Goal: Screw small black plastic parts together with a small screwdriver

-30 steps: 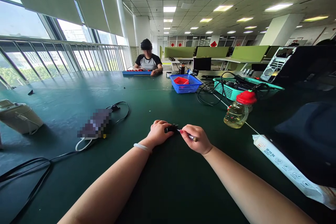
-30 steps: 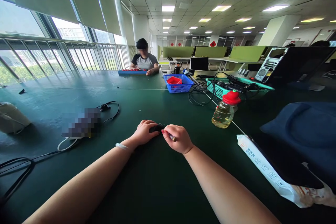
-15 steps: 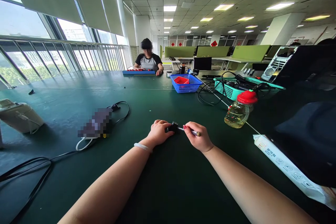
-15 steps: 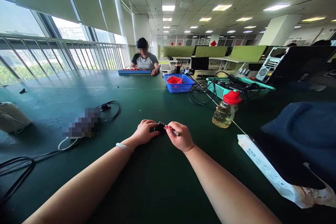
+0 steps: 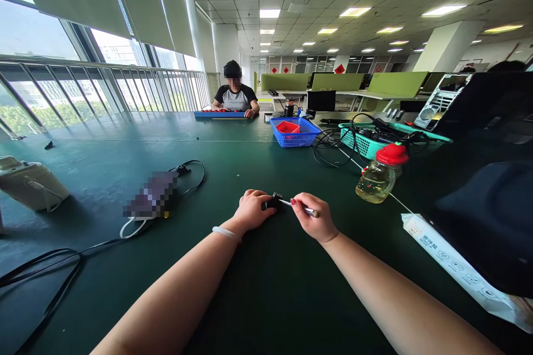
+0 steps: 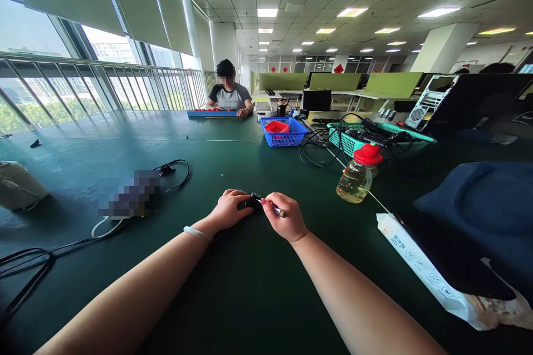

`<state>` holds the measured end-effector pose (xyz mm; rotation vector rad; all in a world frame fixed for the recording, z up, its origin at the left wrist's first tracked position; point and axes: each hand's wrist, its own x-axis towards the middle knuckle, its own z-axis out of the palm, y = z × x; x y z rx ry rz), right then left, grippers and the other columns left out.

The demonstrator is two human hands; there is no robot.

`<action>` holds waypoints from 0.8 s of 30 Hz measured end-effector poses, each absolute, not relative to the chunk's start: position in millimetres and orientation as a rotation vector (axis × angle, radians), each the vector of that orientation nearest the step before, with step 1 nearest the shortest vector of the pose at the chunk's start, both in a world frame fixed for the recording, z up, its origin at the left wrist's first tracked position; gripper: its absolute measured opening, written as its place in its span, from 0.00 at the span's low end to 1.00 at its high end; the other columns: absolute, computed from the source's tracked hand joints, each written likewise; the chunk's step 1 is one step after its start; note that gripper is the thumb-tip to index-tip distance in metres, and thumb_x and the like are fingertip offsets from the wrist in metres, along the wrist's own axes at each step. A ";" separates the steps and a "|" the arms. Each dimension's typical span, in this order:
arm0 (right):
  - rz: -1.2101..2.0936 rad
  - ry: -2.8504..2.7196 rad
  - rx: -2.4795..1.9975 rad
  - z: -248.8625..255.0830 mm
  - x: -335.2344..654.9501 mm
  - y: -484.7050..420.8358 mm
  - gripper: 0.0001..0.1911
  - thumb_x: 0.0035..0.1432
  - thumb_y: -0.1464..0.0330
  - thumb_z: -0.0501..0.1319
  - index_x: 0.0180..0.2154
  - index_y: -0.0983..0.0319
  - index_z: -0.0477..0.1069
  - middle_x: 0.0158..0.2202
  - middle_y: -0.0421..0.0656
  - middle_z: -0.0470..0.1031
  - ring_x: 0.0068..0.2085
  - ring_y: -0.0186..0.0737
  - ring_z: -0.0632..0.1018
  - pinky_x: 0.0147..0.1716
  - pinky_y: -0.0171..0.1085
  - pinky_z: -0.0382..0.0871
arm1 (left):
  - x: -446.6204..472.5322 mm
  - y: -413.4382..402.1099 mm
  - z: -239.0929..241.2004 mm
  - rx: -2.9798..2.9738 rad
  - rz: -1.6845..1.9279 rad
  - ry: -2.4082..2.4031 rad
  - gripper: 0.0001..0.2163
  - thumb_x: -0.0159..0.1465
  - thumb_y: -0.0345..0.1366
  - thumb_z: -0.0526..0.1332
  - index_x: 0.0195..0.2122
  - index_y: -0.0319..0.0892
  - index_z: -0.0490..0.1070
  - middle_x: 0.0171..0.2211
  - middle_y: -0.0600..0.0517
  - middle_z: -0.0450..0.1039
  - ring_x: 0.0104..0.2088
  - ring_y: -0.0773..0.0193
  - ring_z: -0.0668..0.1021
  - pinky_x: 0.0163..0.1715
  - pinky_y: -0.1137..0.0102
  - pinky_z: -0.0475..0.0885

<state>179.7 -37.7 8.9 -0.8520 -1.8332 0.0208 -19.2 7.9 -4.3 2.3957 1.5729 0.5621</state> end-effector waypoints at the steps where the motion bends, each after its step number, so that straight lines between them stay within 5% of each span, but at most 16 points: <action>1: 0.013 -1.833 -0.862 8.7 179.8 -37.4 0.15 0.68 0.65 0.54 0.27 0.58 0.65 0.22 0.39 0.69 0.23 0.35 0.70 0.25 0.35 0.62 | -19.3 7.8 -4.4 2.409 0.572 1.560 0.18 0.61 0.46 0.66 0.52 0.51 0.77 0.54 0.49 0.75 0.59 0.48 0.68 0.59 0.53 0.64; 16: 0.018 -1.722 -0.979 8.3 180.5 -32.3 0.18 0.67 0.61 0.55 0.24 0.58 0.65 0.19 0.37 0.67 0.21 0.33 0.68 0.24 0.33 0.60 | -19.2 3.3 -2.3 2.557 0.643 1.316 0.18 0.61 0.42 0.67 0.52 0.46 0.77 0.51 0.47 0.77 0.55 0.51 0.72 0.58 0.56 0.67; 24: 0.275 -1.354 -1.199 -0.8 188.4 -15.8 0.28 0.64 0.47 0.51 0.19 0.57 0.59 0.15 0.37 0.62 0.19 0.35 0.65 0.21 0.34 0.57 | -19.7 2.9 -1.5 2.542 0.630 1.285 0.20 0.58 0.44 0.69 0.50 0.44 0.78 0.53 0.46 0.76 0.57 0.49 0.71 0.60 0.55 0.66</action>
